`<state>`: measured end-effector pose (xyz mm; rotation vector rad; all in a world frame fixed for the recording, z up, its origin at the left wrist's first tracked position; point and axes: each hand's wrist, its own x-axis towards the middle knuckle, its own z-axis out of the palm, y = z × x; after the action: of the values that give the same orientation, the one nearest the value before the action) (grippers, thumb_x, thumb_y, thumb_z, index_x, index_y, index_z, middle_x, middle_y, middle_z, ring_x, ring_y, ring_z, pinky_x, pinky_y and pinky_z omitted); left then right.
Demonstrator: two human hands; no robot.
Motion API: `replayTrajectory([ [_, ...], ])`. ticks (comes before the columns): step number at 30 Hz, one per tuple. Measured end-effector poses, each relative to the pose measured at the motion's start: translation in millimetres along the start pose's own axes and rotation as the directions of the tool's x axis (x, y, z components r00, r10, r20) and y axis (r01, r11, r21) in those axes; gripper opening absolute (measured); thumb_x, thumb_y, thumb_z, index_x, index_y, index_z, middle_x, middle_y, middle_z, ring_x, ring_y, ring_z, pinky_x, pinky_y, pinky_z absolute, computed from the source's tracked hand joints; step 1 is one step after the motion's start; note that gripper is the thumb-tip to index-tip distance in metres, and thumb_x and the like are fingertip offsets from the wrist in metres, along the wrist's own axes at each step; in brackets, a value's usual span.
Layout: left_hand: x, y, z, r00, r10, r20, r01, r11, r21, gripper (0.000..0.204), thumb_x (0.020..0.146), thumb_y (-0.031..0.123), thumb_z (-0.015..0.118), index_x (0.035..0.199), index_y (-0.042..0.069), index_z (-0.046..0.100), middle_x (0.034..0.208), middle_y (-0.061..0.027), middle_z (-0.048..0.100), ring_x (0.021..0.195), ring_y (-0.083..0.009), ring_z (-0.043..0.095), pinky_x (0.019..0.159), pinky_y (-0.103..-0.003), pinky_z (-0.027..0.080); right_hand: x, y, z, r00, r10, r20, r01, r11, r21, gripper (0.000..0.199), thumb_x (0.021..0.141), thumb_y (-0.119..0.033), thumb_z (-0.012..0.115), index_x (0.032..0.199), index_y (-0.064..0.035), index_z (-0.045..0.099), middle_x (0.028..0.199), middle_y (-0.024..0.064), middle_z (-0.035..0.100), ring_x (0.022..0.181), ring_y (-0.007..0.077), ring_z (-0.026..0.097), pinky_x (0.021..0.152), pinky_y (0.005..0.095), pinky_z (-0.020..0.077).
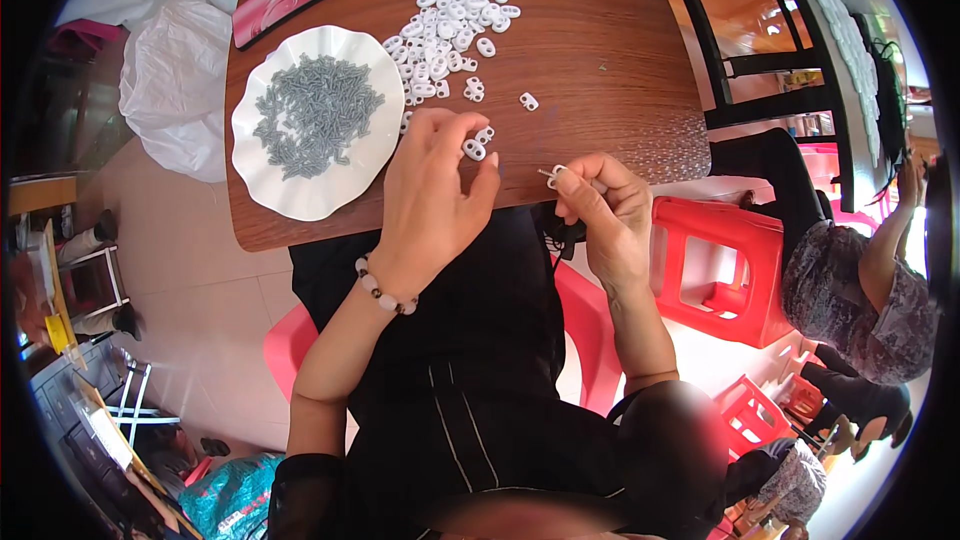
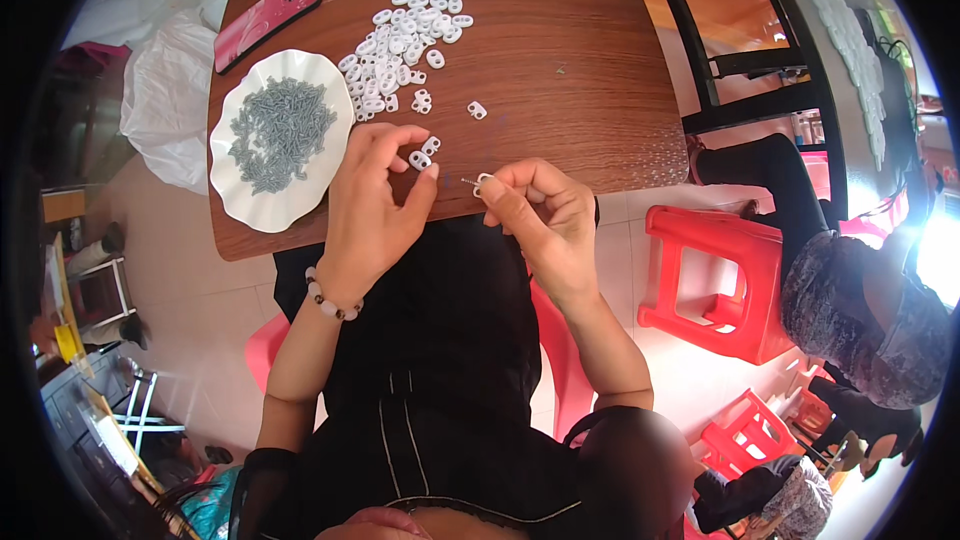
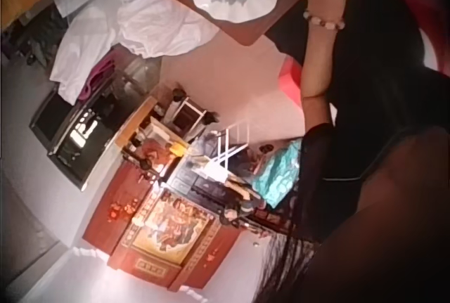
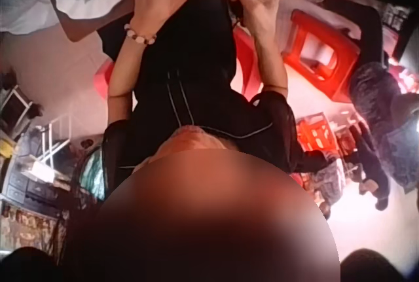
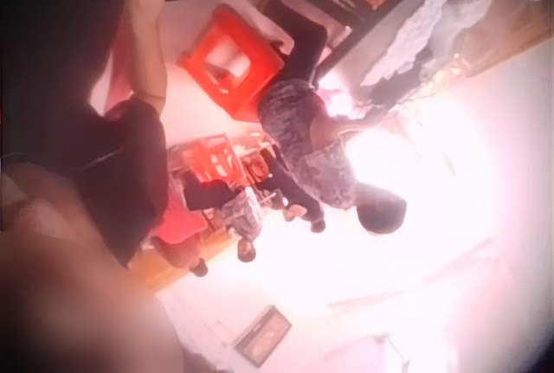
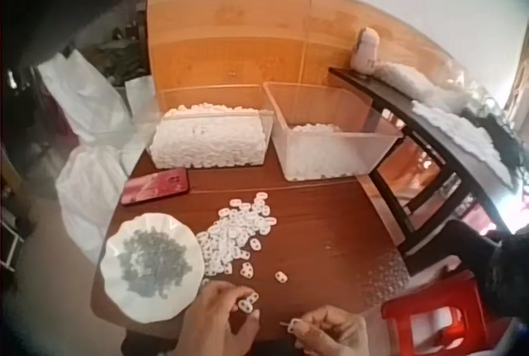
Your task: Assembling small plastic buckles by inserting metal pins into them by hand.
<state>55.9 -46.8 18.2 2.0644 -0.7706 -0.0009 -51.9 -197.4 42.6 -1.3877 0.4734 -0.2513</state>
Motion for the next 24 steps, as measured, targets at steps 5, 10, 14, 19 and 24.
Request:
replayTrajectory([
  [5,-5.1,2.8,-5.4,0.999,0.033,0.009,-0.034,0.982,0.185,0.032,0.077,0.013,0.074,0.105,0.007,0.06,0.095,-0.0083,0.055,0.073,-0.0217,0.057,0.064,-0.032,0.048,-3.0,-3.7,-6.2,1.0,-0.02,-0.021,0.02,1.0,0.006,0.012,0.089,-0.012,0.064,0.085,-0.001,0.062,0.066,0.0001,0.058,0.059,0.004,0.05,0.057,0.0182,0.0375],
  [10,-5.0,-0.5,1.2,0.998,0.046,0.03,-0.052,0.966,0.251,0.025,0.08,0.014,0.072,0.1,0.006,0.062,0.091,-0.007,0.056,0.07,-0.0222,0.058,0.06,-0.033,0.048,-1.2,-3.5,-7.6,1.0,-0.014,-0.014,0.014,1.0,0.015,0.012,0.089,-0.012,0.064,0.085,-0.001,0.063,0.066,0.0002,0.059,0.059,0.0039,0.05,0.057,0.0181,0.0374],
  [14,-5.5,-2.5,1.1,0.999,0.034,0.024,-0.038,0.978,0.204,0.016,0.081,0.012,0.07,0.095,0.005,0.066,0.082,-0.0062,0.057,0.061,-0.0219,0.057,0.056,-0.032,0.046,-2.2,-2.3,-5.4,1.0,-0.015,0.023,0.015,1.0,0.008,0.012,0.089,-0.013,0.064,0.085,-0.0014,0.063,0.067,0.0001,0.059,0.059,0.004,0.05,0.057,0.018,0.0381],
  [19,-10.6,3.1,-3.2,0.938,-0.314,0.146,0.344,0.895,-0.284,0.018,0.087,0.014,0.069,0.099,0.0,0.069,0.077,-0.0028,0.067,0.062,-0.0094,0.062,0.055,-0.021,0.047,0.7,3.3,-1.3,0.999,-0.003,0.041,0.002,1.0,0.024,0.012,0.09,-0.013,0.063,0.087,-0.0017,0.062,0.068,0.0006,0.059,0.06,0.0047,0.05,0.058,0.0188,0.0392],
  [24,-23.4,9.5,-7.3,0.887,-0.353,0.297,0.46,0.729,-0.507,0.018,0.088,0.012,0.068,0.101,0.0,0.069,0.083,-0.0052,0.069,0.07,-0.0063,0.063,0.06,-0.019,0.049,3.9,10.1,-0.6,0.993,0.055,0.107,-0.073,0.981,0.177,0.013,0.093,-0.015,0.06,0.088,-0.0025,0.06,0.07,0.0013,0.058,0.061,0.0064,0.051,0.059,0.0196,0.0404],
])
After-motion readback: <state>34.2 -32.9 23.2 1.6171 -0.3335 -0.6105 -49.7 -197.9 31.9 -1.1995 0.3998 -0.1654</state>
